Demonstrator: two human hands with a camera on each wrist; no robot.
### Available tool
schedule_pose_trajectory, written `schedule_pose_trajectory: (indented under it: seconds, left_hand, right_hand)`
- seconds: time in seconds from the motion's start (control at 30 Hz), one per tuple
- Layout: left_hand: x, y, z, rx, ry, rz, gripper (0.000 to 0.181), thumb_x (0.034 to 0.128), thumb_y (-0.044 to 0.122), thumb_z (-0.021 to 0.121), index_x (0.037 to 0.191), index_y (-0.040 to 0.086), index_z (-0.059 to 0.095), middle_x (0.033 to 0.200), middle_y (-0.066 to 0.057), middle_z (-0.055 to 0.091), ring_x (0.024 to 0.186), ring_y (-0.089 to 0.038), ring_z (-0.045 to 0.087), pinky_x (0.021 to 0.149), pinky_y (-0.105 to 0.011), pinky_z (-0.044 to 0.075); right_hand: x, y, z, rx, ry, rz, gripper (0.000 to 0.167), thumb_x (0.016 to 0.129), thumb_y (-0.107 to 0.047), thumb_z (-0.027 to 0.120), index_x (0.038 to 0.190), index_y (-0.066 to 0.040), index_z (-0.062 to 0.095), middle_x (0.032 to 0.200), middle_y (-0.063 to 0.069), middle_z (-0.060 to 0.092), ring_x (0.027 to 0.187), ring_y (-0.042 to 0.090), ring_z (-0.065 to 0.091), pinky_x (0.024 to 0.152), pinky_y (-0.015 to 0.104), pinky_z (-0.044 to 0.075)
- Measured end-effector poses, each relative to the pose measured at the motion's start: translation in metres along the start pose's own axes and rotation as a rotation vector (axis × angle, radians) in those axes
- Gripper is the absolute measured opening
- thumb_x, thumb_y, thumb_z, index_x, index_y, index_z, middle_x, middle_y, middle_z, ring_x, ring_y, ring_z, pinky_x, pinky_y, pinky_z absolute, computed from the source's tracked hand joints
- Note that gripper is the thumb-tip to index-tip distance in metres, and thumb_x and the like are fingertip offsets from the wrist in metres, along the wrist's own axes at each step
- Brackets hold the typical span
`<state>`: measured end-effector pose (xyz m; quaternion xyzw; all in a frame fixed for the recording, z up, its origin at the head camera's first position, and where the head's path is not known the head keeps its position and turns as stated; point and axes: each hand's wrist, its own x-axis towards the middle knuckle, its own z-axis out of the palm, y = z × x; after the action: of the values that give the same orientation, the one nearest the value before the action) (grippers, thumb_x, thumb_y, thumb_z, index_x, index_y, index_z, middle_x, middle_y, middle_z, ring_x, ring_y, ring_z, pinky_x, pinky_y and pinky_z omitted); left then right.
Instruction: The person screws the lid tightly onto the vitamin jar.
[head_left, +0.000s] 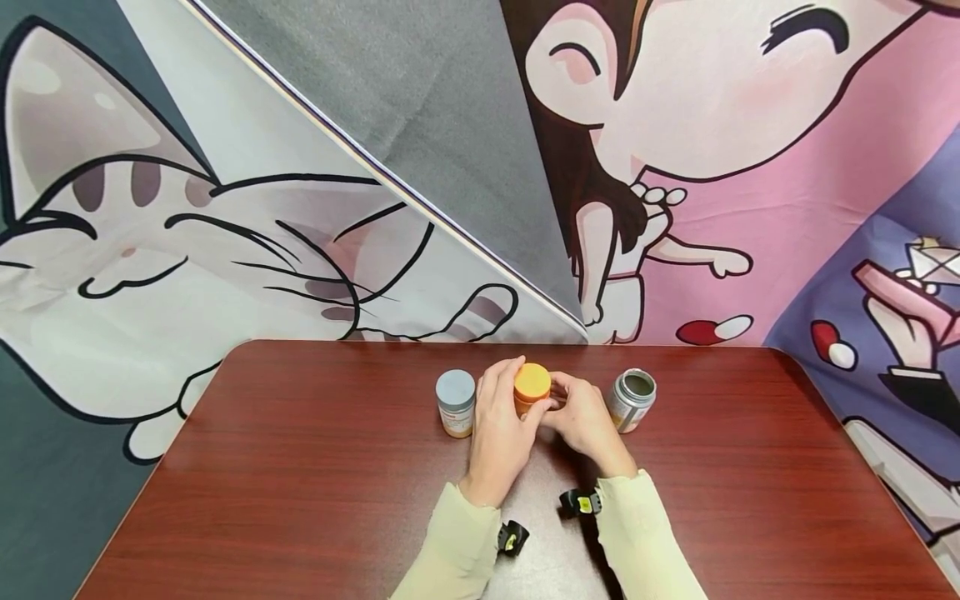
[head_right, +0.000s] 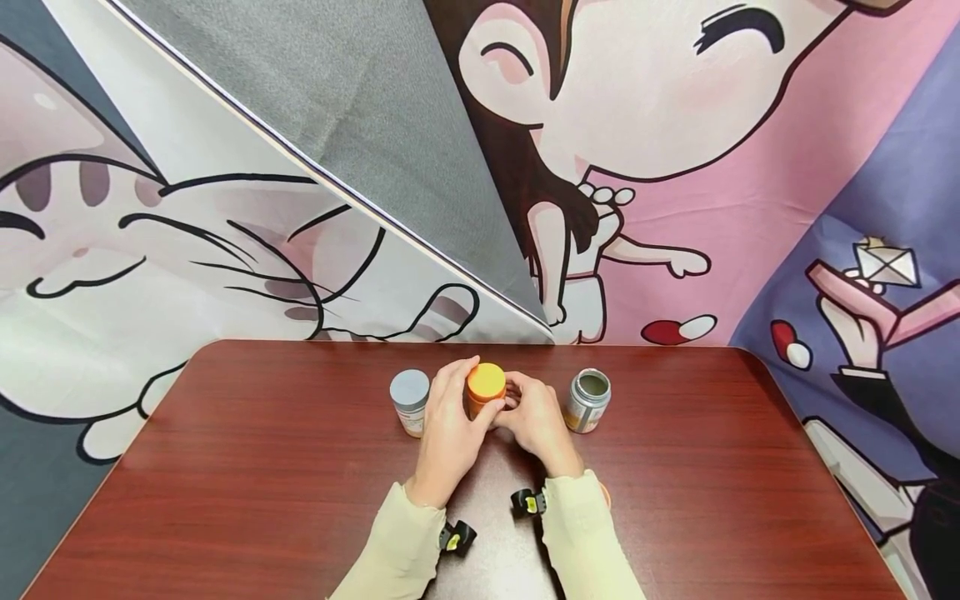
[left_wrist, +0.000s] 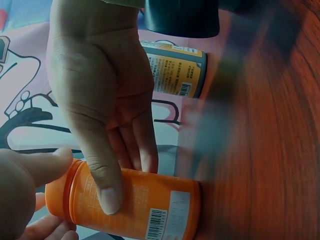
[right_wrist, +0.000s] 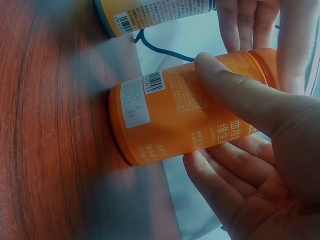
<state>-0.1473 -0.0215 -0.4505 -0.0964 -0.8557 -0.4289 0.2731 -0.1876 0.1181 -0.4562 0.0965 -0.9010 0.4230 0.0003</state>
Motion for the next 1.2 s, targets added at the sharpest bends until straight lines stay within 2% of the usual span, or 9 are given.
schedule_pose_trajectory:
  seconds: [0.17,0.43,0.63,0.93,1.2]
  left_hand:
    - [-0.0003,-0.0023,-0.0004,0.015,-0.015,0.020,0.060,0.0801,0.012,0.084,0.134,0.005,0.059,0.127,-0.010,0.059,0.117,-0.027,0.055,0.100,-0.040,0.045]
    - [0.0017,-0.0026,-0.0036,0.027,-0.056,0.051,0.055,0.0826,0.007,0.079,0.133,0.005,0.060,0.129,-0.009,0.060,0.115,-0.027,0.057,0.096,-0.041,0.046]
    - [0.0027,-0.0018,-0.0054,0.020,-0.088,0.040,0.053,0.0839,0.006,0.078,0.133,0.004,0.060,0.131,-0.009,0.059,0.116,-0.027,0.056,0.097,-0.042,0.045]
    - [0.0036,-0.0016,-0.0046,-0.013,-0.079,-0.002,0.059,0.0808,0.012,0.084,0.134,0.005,0.060,0.133,-0.009,0.058,0.121,-0.026,0.055,0.103,-0.041,0.044]
    - [0.0028,-0.0054,-0.0018,-0.023,-0.061,0.001,0.060,0.0801,0.012,0.085,0.134,0.006,0.059,0.131,-0.009,0.059,0.121,-0.026,0.055,0.103,-0.041,0.044]
  right_hand:
    - [0.0008,0.0012,0.0008,0.008,0.000,-0.003,0.049,0.071,-0.009,0.087,0.117,-0.005,0.071,0.104,0.008,0.075,0.093,0.018,0.070,0.087,0.040,0.055]
    - [0.0006,0.0007,0.0013,0.057,-0.014,0.015,0.051,0.071,-0.009,0.089,0.118,-0.002,0.070,0.108,0.012,0.074,0.096,0.020,0.071,0.085,0.036,0.057]
    - [0.0003,0.0001,0.0012,0.053,-0.018,0.019,0.051,0.072,-0.011,0.089,0.119,-0.003,0.070,0.108,0.012,0.074,0.095,0.020,0.071,0.084,0.035,0.057]
    - [0.0003,0.0010,0.0007,0.010,0.000,0.001,0.048,0.072,-0.008,0.084,0.118,-0.006,0.071,0.105,0.007,0.075,0.092,0.016,0.070,0.087,0.038,0.055]
    - [-0.0006,0.0010,0.0003,-0.011,0.002,0.001,0.049,0.071,-0.011,0.087,0.117,-0.007,0.071,0.105,0.007,0.075,0.094,0.019,0.070,0.088,0.041,0.054]
